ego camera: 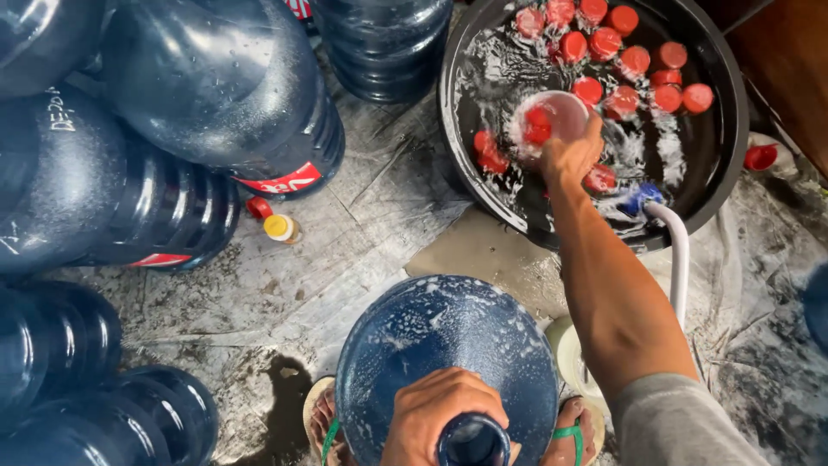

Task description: The person scrubs the exterior of a large blue water jug with a soapy sponge, then rinses it with water from a pink cup and a white hose. The person works among many similar jugs and red caps in a basin.

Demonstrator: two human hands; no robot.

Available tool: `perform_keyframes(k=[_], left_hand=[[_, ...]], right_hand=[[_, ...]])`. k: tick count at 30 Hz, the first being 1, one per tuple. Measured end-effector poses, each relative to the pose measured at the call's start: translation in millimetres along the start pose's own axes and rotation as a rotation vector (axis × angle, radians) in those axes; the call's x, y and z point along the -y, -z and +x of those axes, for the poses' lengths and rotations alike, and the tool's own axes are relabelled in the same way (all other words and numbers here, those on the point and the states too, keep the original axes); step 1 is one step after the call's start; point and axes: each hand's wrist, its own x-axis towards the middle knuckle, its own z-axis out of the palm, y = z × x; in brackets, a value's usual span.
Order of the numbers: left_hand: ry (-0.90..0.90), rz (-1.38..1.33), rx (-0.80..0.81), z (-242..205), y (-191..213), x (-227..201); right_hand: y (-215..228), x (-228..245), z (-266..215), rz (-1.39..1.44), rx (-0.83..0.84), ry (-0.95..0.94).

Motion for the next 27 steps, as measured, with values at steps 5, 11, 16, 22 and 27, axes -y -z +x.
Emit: perform_keyframes(k=[5,11,16,22,27], left_hand=[[-0.027,0.017,-0.037,-0.3,-1.1,-6.2],[-0.055,0.055,-0.045,-0.6,-1.7,-11.9],[-0.056,0.043,-0.051,0.4,-3.2,-17.0],[-0.058,0.041,-0.062,-2.9,-5.0,-15.5],[-0.028,0.026,-0.067,-0.9,-6.6,-15.2]], right_hand=[[22.2,-3.6,-19.2,-0.147,0.212,0.473],[33.7,-14.3,-23.1,-0.754,0.239,0.642],[40.7,-33.5,-3.5,-0.971,0.055,0.858],[80.5,-12.8,15.5,-0.724,-0.383,1.006],[80.2,19.4,-2.7,-0.075,-0.146,0.562]])
